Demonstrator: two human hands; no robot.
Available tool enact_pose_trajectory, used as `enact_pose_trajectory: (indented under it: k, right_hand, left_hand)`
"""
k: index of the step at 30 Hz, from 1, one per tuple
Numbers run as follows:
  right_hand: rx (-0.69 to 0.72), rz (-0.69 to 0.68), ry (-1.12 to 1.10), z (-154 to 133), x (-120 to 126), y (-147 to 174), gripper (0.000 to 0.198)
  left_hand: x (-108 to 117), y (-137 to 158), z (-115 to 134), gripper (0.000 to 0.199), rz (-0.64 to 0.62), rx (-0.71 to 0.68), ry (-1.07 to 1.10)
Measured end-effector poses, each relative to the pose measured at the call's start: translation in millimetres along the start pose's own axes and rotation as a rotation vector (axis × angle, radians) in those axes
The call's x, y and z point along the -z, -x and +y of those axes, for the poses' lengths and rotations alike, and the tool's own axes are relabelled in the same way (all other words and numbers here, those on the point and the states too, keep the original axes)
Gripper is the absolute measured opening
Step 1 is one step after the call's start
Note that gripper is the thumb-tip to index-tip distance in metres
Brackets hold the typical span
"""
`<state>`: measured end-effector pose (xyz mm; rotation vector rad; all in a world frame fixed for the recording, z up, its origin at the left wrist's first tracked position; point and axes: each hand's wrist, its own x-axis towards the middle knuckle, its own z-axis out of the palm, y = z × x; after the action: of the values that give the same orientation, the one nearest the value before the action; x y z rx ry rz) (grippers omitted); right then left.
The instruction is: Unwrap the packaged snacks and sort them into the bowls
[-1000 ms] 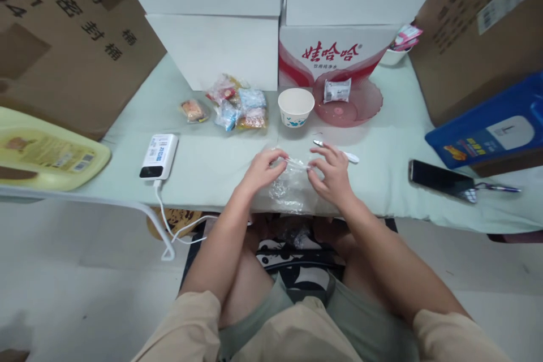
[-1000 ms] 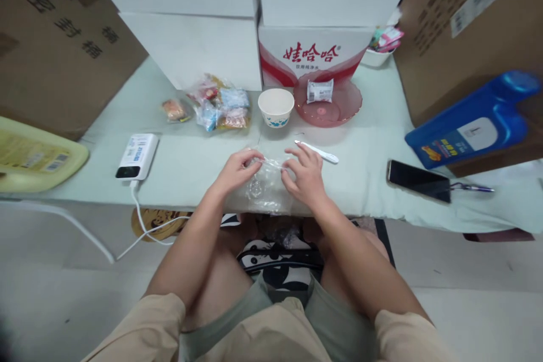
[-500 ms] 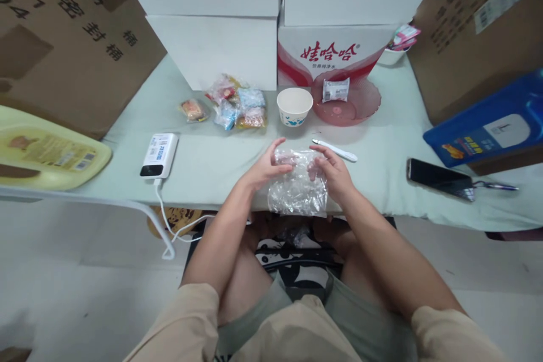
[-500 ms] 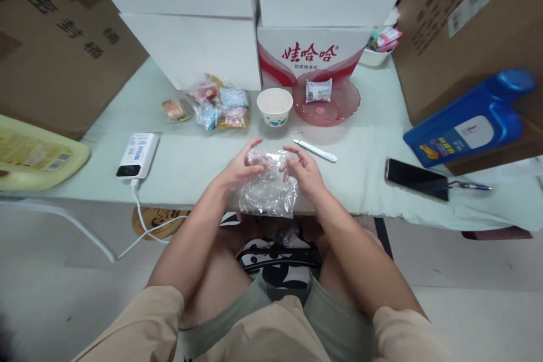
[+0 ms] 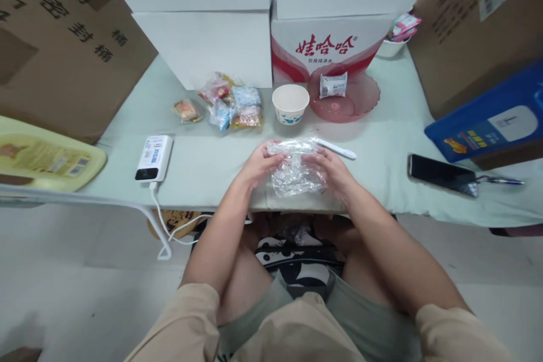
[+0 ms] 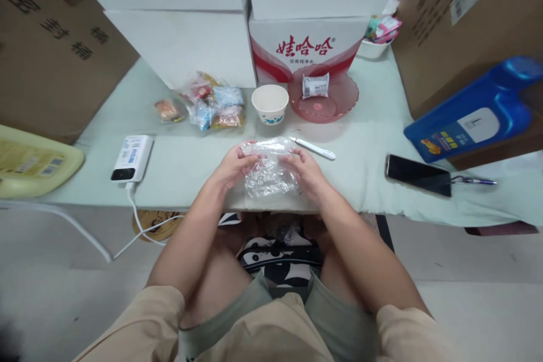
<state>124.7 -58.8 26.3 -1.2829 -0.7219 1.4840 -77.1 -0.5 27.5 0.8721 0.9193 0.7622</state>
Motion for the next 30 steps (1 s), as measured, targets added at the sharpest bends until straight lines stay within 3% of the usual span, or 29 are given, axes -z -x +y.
enact_pose_trajectory:
  k: [3, 7, 10, 13, 17, 19, 25, 27, 30]
  right_hand:
    - [-0.106, -0.036, 0.053, 2, 0, 3, 0.039]
    - [-0.016, 0.040, 0.030, 3, 1, 3, 0.039]
    - [-0.020, 0.002, 0.041, 1, 2, 0, 0.043]
    - [0.067, -0.006, 0.035, 1, 2, -4, 0.041]
    - [0.117, -0.031, 0.083, 4, 3, -8, 0.047]
    - [0.095, -0.053, 0.139, 5, 4, -10, 0.049]
    - [0.111, -0.079, 0.115, 9, 6, -12, 0.051]
    - [0.116, -0.109, 0.018, 10, 6, -10, 0.054]
    - [0.111, -0.179, -0.085, 7, 9, -5, 0.038]
  left_hand:
    - [1, 3, 1, 0.076, -0.067, -0.015, 0.004]
    - [-1, 2, 1, 0.084, -0.073, 0.020, -0.035]
    - [-2, -1, 3, 0.092, -0.044, -0.022, -0.088]
    - [0, -5, 8, 0.097, -0.014, -0.076, -0.055]
    - [4, -7, 9, 0.063, -0.030, 0.004, -0.033]
    - [5, -7, 8, 0.048, -0.029, -0.021, -0.103]
    - [6, 2, 5, 0.046, -0.098, -0.015, -0.296]
    - [7, 6, 6, 0.045, -0.110, -0.040, -0.245]
    - [11, 11, 8, 0.050, -0.174, -0.035, -0.089]
